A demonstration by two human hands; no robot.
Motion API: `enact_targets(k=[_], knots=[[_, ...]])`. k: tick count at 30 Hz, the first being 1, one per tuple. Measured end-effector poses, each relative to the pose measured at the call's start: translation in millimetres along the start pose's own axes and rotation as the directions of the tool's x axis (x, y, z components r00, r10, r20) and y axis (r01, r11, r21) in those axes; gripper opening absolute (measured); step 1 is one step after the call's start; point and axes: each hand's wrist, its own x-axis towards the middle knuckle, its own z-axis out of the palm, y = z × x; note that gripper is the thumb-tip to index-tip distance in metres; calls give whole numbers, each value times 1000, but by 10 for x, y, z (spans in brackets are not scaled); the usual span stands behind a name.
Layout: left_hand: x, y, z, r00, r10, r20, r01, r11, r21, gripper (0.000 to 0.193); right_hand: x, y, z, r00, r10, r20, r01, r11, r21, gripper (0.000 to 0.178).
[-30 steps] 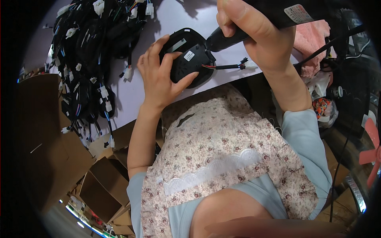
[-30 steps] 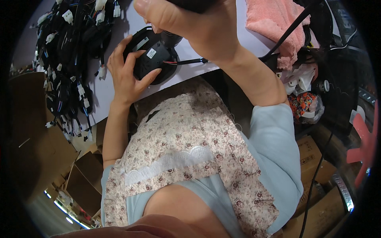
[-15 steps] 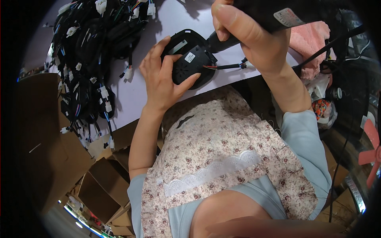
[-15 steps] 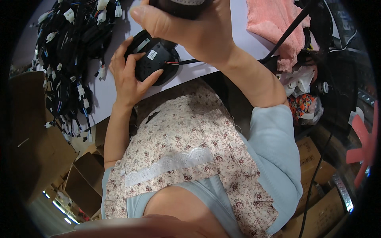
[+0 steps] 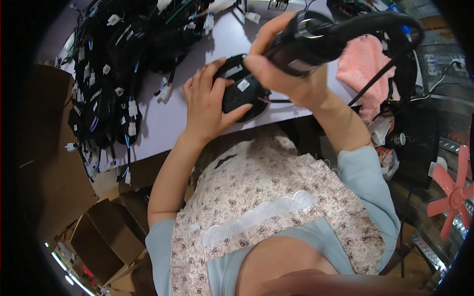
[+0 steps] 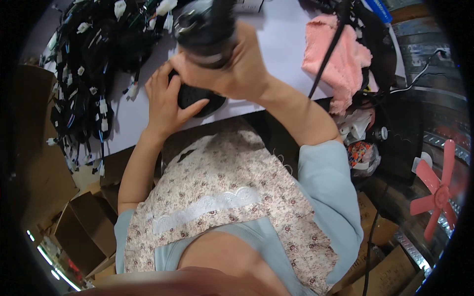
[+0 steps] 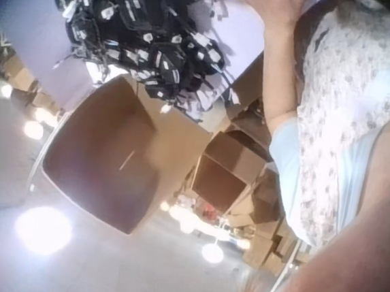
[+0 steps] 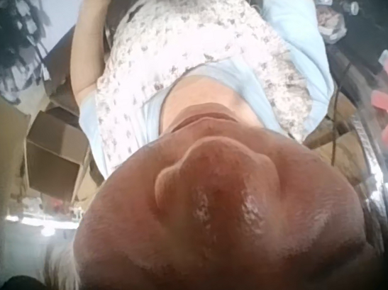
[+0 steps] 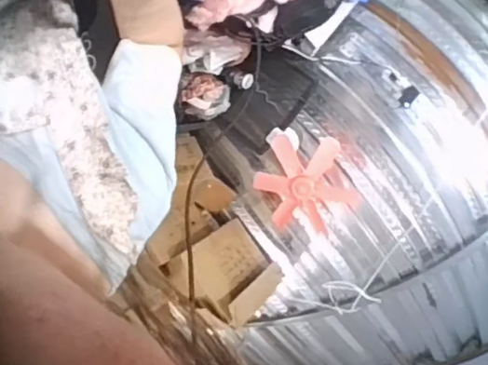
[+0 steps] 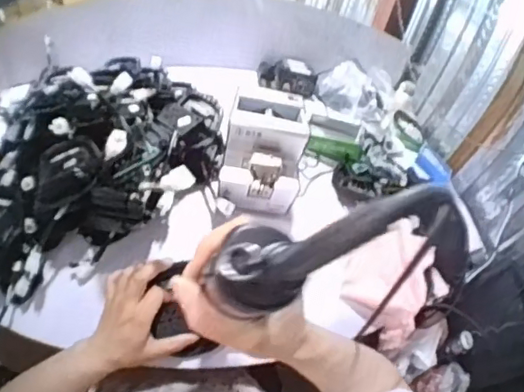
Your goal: The person assembles electronic wire harness components by securing plastic housings to wire harnesses with screws using an electric screwdriver.
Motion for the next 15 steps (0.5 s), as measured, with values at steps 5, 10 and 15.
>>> enact_targets(k=[5, 10, 15], knots=[[2, -28, -8, 999, -28, 29, 29, 999, -40, 56, 159, -69, -156, 977, 171, -124, -113, 918, 380, 13], [133, 105, 55, 999, 24, 29, -22, 996, -85, 60, 588, 64, -804, 771, -112, -627, 330, 912, 243, 18], [143, 94, 33, 999, 12, -47, -18, 992, -128, 69, 875, 532, -748, 659, -151, -737, 256, 966, 31, 14]])
